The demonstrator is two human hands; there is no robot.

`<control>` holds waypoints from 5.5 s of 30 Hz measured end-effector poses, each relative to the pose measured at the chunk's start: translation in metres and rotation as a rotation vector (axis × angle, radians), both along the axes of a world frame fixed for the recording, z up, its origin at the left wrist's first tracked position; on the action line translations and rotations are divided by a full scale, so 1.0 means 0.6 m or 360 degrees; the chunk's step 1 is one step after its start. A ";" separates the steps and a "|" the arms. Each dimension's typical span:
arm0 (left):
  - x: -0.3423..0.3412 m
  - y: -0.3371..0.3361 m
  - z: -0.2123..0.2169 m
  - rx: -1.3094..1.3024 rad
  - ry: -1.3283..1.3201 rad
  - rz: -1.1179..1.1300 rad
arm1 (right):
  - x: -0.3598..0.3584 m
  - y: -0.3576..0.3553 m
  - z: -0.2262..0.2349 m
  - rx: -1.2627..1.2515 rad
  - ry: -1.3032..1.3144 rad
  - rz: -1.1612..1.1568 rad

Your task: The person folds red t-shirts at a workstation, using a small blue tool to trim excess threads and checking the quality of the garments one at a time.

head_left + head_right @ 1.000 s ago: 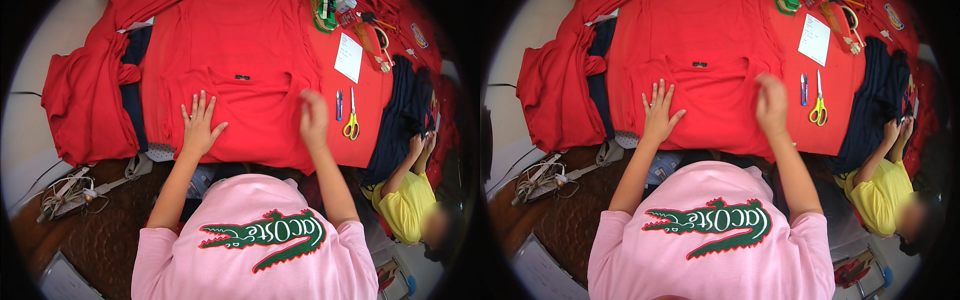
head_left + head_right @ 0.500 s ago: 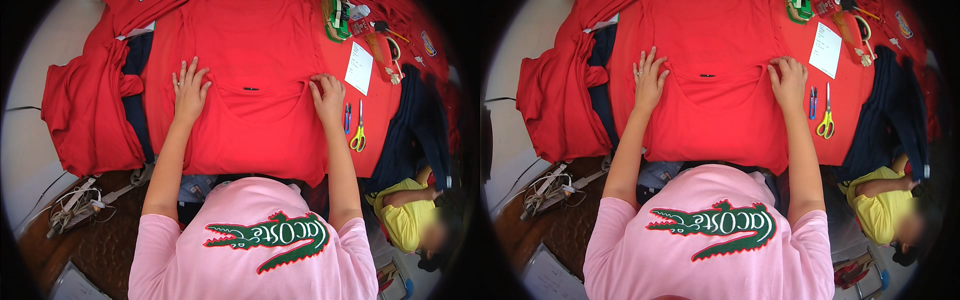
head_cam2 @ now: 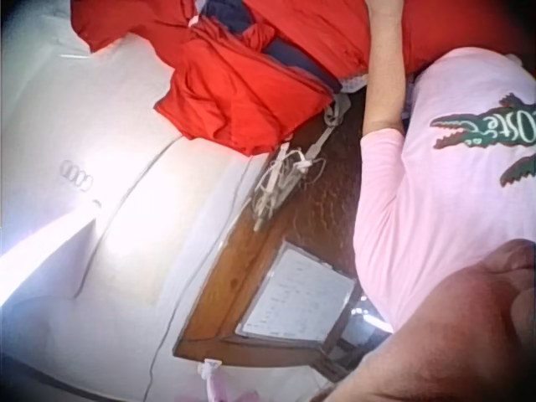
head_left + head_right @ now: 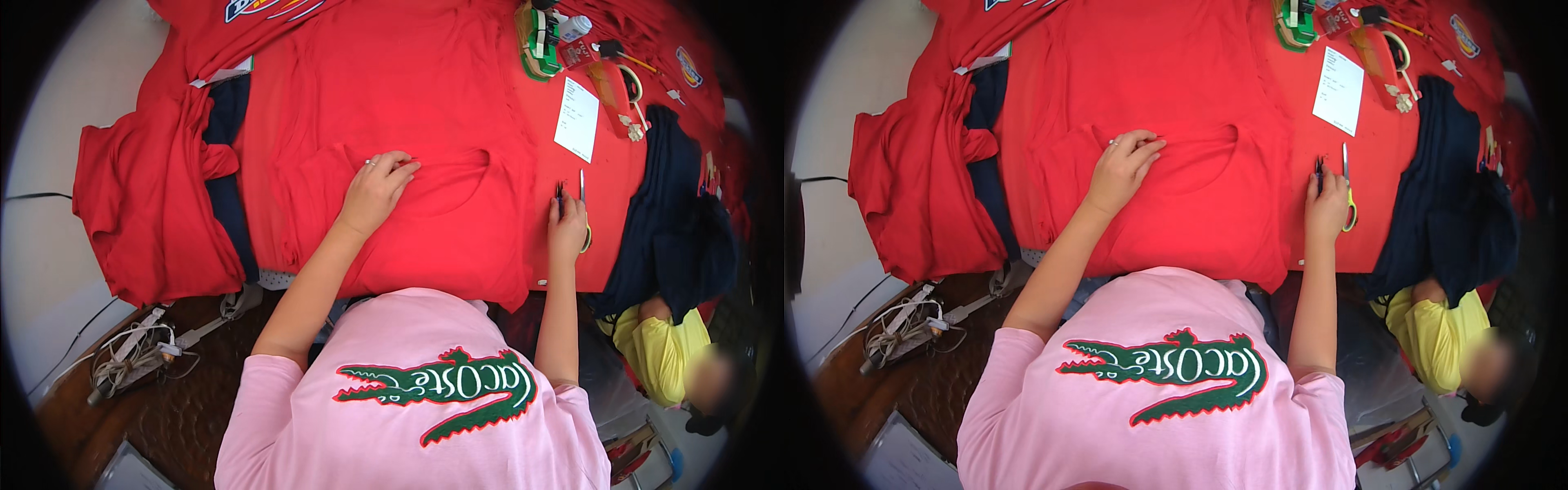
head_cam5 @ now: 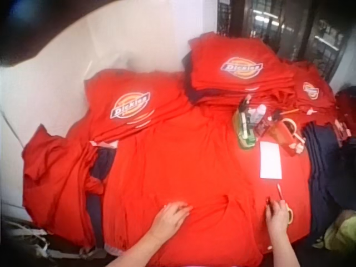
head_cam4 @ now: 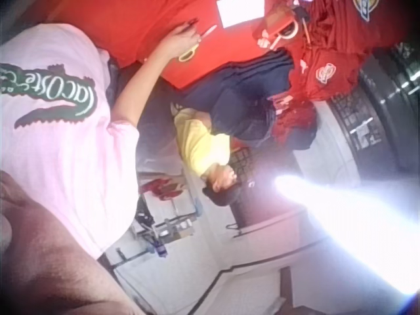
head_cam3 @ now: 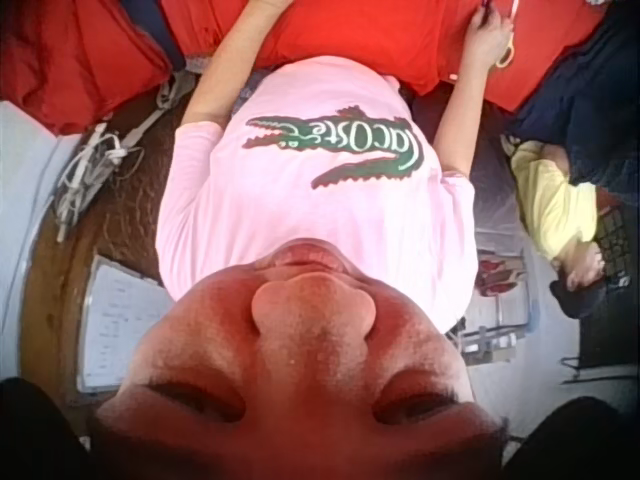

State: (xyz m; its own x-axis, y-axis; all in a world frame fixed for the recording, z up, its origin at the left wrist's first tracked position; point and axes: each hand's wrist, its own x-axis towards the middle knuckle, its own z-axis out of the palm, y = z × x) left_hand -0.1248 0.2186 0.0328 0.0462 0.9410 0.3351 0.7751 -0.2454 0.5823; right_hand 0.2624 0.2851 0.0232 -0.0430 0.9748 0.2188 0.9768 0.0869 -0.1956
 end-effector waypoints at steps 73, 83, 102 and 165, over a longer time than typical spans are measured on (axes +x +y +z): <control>-0.085 -0.443 0.047 -0.0712 0.0116 0.0659 | 0.015 -0.241 0.066 -0.0425 0.0425 0.1015; -0.064 -0.463 -0.020 -0.0801 -0.1104 0.1178 | 0.081 -0.195 0.002 -0.0608 0.1562 0.0258; -0.002 -0.394 -0.011 -0.1136 -0.1296 0.1265 | -0.030 -0.268 0.048 -0.1063 0.1249 0.0543; 0.049 -0.116 -0.062 -0.0978 -0.1916 0.0093 | -0.019 -0.357 0.030 -0.0108 0.0527 0.0366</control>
State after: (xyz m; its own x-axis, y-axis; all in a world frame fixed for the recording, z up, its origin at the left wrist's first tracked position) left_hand -0.0951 0.1491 -0.0041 -0.0203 0.9426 -0.3332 -0.2892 0.3135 0.9045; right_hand 0.2508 0.0710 0.0414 -0.1999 0.9606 0.1930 0.8167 0.2721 -0.5089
